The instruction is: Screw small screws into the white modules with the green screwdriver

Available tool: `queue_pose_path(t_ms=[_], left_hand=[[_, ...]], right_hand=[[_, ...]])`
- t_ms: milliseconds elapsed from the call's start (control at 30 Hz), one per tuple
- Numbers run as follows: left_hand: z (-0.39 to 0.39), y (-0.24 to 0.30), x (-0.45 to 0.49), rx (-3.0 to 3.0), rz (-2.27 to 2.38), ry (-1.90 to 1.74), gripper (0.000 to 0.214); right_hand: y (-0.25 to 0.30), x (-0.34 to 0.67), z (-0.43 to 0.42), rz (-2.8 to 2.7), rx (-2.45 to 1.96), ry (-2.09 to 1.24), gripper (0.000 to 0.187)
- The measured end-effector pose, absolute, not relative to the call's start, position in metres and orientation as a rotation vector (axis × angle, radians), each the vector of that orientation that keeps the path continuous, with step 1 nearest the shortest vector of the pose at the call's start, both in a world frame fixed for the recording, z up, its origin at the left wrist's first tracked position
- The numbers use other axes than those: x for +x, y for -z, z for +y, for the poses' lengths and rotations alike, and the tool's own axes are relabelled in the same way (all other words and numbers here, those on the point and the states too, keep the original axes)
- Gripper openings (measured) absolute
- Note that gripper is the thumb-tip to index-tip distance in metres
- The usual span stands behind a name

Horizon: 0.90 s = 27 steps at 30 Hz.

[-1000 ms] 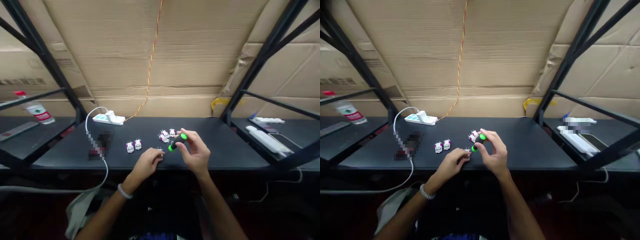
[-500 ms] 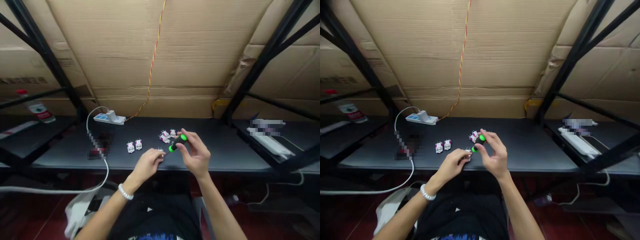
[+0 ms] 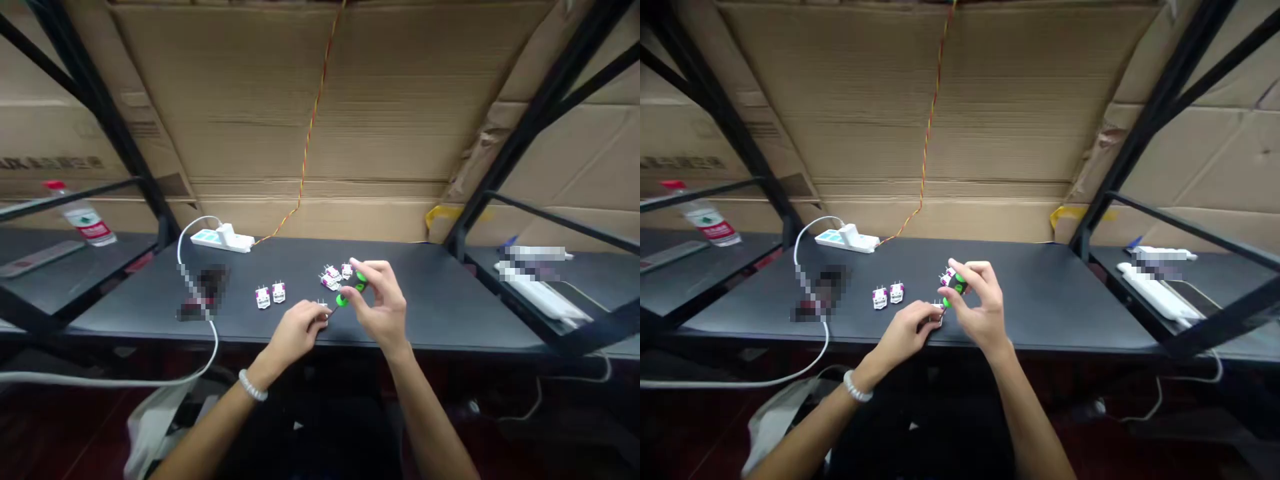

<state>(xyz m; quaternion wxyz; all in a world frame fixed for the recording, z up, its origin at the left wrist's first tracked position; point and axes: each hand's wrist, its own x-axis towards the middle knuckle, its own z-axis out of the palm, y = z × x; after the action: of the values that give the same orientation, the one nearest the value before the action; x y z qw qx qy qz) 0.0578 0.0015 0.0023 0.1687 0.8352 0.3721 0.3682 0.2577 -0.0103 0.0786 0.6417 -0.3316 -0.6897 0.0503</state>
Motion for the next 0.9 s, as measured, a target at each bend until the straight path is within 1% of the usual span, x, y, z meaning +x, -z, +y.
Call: queue_pose_path(t_ms=[100, 233, 300, 433, 533, 733, 833, 900], left_hand=[[0.004, -0.002, 0.057, 2.317, 1.051, -1.041, 0.016], [0.005, -0.004, 0.056, 2.233, 1.0, -1.051, 0.015], [0.005, -0.005, 0.056, 2.215, 0.975, -1.073, 0.015], [0.007, -0.008, 0.054, 2.189, 0.92, -1.05, 0.02], [0.009, -0.01, 0.053, 2.159, 0.872, -0.994, 0.023], [0.014, -0.009, 0.051, 2.166, 0.853, -0.995, 0.025], [0.017, -0.005, 0.051, 2.202, 0.874, -0.995, 0.023], [0.019, -0.003, 0.052, 2.255, 0.855, -1.002, 0.023]], right_hand=[[-0.087, 0.253, -0.007, -1.655, -0.748, -0.145, 0.043], [-0.095, 0.253, -0.007, -1.744, -0.708, -0.4, 0.048], [-0.097, 0.254, -0.006, -1.763, -0.707, -0.462, 0.047], [-0.099, 0.252, -0.002, -1.799, -0.749, -0.342, 0.039], [-0.098, 0.25, -0.001, -1.773, -0.764, -0.29, 0.038], [-0.097, 0.256, -0.003, -1.801, -0.714, -0.464, 0.048], [-0.101, 0.256, -0.002, -1.802, -0.787, -0.296, 0.038], [-0.104, 0.254, -0.002, -1.789, -0.813, -0.164, 0.036]])
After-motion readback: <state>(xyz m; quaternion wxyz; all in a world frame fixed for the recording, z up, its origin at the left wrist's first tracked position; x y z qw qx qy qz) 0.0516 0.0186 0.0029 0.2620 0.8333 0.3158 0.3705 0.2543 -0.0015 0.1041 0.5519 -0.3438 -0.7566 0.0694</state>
